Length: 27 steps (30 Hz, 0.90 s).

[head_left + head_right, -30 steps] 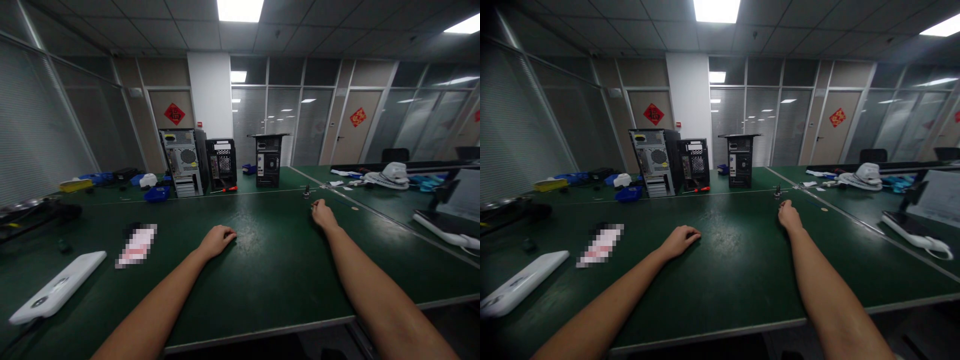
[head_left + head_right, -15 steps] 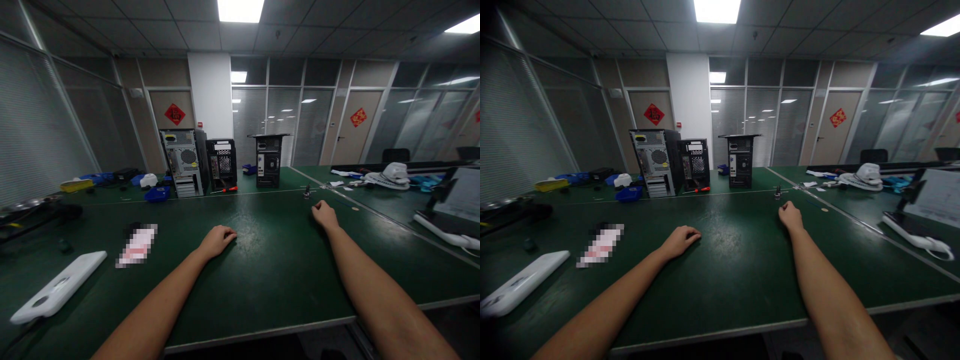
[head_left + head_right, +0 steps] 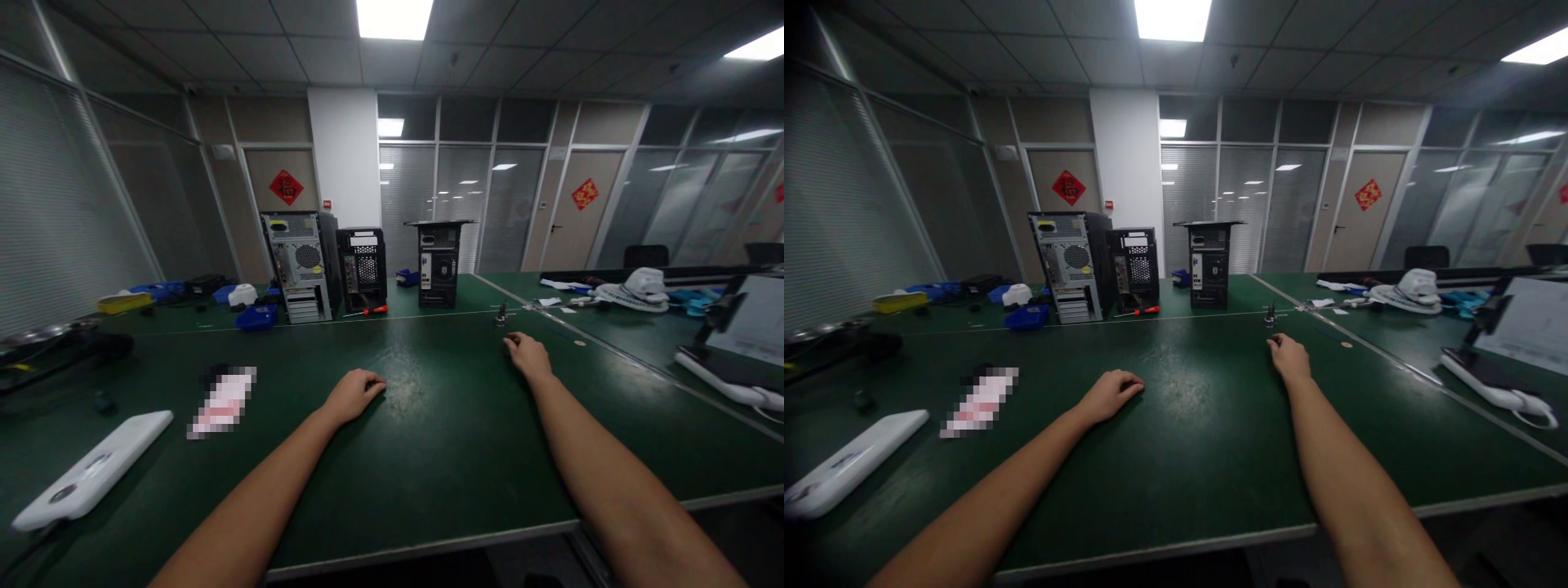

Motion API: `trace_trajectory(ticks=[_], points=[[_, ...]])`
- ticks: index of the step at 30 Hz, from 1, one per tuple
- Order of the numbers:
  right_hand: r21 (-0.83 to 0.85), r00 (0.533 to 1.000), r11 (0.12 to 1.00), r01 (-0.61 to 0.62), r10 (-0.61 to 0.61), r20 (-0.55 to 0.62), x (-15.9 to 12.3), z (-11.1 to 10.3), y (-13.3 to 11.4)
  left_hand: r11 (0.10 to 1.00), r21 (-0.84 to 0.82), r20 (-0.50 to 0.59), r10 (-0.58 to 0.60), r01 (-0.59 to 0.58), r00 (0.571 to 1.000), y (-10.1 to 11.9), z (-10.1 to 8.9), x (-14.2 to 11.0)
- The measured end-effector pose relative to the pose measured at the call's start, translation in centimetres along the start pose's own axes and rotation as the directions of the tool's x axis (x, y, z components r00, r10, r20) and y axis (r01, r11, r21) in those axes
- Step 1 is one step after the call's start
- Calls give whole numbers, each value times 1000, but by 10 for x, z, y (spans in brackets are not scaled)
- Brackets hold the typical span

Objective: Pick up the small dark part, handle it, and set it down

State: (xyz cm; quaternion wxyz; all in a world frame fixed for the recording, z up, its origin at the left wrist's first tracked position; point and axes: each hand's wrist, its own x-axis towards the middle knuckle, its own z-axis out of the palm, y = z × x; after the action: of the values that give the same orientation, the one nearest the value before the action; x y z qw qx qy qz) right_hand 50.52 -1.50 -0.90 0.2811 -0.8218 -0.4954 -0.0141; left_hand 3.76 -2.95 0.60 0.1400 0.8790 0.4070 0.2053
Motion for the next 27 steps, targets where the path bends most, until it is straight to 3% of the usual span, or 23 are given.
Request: trace_trajectory(ticks=[5,11,15,17,20,23,27], points=[[-94,999,995,39,-37,24,-1,4,4,1000,0,-7,5,-5,1000,0,0,0],[-89,997,993,78,-77,20,-4,4,0,1000,1,-9,4,-4,1000,1,1,1],[-35,990,989,141,-142,-16,-12,0,-21,1000,12,-5,3,-3,1000,1,0,0],[31,970,969,244,-243,-17,-21,-1,-40,1000,22,-4,-6,6,1000,2,0,0],[194,869,850,489,-494,-24,-44,1,-78,1000,16,-1,-2,2,1000,8,0,-1],[359,696,645,675,-717,-21,-80,6,-121,1000,-3,-3,20,-20,1000,18,0,-2],[475,466,444,760,-881,77,-131,11,-166,999,-3,-30,38,-38,999,29,3,-4]])
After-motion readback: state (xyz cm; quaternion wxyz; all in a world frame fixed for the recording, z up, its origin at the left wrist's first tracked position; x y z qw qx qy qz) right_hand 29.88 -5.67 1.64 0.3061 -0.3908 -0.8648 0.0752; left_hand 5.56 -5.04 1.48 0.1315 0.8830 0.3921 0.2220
